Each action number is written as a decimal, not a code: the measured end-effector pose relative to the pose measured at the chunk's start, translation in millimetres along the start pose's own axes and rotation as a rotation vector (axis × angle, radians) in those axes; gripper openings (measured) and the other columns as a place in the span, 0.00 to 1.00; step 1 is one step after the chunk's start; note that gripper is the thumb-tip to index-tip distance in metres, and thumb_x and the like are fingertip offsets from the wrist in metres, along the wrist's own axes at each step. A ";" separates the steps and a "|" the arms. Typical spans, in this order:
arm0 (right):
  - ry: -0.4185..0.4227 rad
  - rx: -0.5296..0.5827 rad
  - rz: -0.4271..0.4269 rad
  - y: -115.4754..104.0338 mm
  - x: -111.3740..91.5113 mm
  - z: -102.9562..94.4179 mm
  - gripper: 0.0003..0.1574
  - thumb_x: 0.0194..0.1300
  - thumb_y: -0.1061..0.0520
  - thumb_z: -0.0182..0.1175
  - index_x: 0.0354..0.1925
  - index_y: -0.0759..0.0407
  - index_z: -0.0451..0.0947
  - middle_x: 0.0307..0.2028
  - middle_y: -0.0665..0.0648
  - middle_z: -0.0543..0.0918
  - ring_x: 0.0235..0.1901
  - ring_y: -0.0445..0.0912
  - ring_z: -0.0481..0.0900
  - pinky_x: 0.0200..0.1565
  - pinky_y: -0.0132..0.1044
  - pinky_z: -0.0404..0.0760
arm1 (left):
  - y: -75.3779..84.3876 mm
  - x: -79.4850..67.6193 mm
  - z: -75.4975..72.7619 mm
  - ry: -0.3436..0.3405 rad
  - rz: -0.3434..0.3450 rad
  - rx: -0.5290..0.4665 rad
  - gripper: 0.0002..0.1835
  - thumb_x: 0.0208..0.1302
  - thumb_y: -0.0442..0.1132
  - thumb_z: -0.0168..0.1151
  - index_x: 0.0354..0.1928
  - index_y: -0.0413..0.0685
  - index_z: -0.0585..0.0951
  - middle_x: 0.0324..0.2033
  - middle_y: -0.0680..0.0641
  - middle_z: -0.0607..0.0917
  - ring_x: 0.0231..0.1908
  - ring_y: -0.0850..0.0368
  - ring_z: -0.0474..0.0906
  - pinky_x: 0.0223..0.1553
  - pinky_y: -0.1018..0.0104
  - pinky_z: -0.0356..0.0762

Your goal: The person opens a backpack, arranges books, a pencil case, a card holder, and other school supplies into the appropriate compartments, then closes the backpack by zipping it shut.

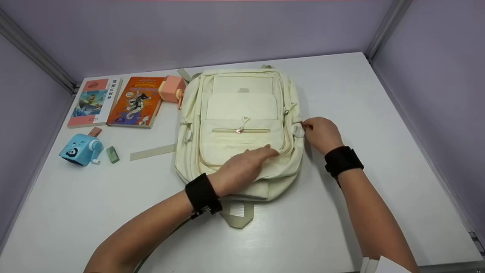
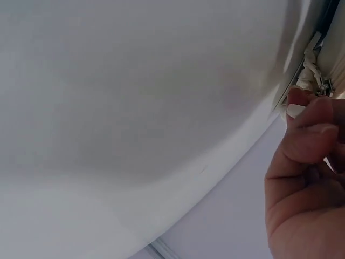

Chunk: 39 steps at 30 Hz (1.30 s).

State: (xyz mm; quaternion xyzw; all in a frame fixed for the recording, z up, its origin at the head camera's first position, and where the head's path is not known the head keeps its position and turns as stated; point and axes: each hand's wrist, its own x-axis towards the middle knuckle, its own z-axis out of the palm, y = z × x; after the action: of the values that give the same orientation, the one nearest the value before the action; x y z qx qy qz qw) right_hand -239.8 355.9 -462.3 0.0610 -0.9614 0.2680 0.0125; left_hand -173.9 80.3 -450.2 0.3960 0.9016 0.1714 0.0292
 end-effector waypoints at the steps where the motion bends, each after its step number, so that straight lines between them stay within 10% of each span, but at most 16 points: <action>1: -0.015 -0.004 0.007 -0.6 0.1 0.1 0.20 0.76 0.60 0.53 0.58 0.69 0.82 0.53 0.73 0.82 0.46 0.62 0.79 0.49 0.56 0.74 | 1.7 0.3 -0.3 -0.031 0.008 0.004 0.21 0.81 0.37 0.45 0.70 0.59 0.72 0.69 0.45 0.75 0.66 0.52 0.74 0.60 0.48 0.76; 10: 0.026 -0.002 0.017 -1.4 -0.3 0.3 0.20 0.74 0.54 0.60 0.53 0.68 0.85 0.46 0.70 0.85 0.43 0.60 0.80 0.46 0.54 0.74 | 19.7 -1.3 9.7 -0.056 0.025 0.188 0.27 0.74 0.62 0.53 0.65 0.55 0.74 0.73 0.45 0.68 0.71 0.47 0.66 0.65 0.41 0.69; 14: 0.072 -0.001 0.018 -1.0 -1.4 0.8 0.19 0.73 0.51 0.62 0.51 0.65 0.87 0.45 0.67 0.85 0.42 0.59 0.80 0.43 0.51 0.74 | 21.0 -1.9 12.1 0.029 0.049 0.232 0.15 0.82 0.49 0.47 0.57 0.48 0.74 0.61 0.46 0.79 0.60 0.50 0.77 0.56 0.52 0.78; 22: 0.133 0.019 0.025 1.2 -6.5 -0.6 0.16 0.71 0.52 0.63 0.48 0.60 0.89 0.46 0.64 0.88 0.41 0.58 0.83 0.40 0.47 0.75 | 8.3 2.2 7.5 0.080 -0.050 0.010 0.09 0.82 0.41 0.43 0.46 0.44 0.70 0.28 0.51 0.77 0.30 0.56 0.79 0.32 0.61 0.81; 39: -0.076 0.002 0.075 -6.3 -22.8 -15.5 0.15 0.66 0.54 0.60 0.43 0.64 0.86 0.40 0.61 0.86 0.37 0.54 0.77 0.38 0.44 0.73 | 8.8 0.0 19.6 0.109 -0.030 0.105 0.09 0.81 0.32 0.42 0.52 0.35 0.70 0.32 0.48 0.80 0.38 0.50 0.84 0.60 0.55 0.76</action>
State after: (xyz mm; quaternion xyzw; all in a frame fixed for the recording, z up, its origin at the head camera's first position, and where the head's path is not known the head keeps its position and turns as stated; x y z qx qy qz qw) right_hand -216.5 361.0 -447.0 0.0351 -0.9626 0.2665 -0.0344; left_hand -164.0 91.4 -465.7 0.3734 0.9155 0.1448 -0.0378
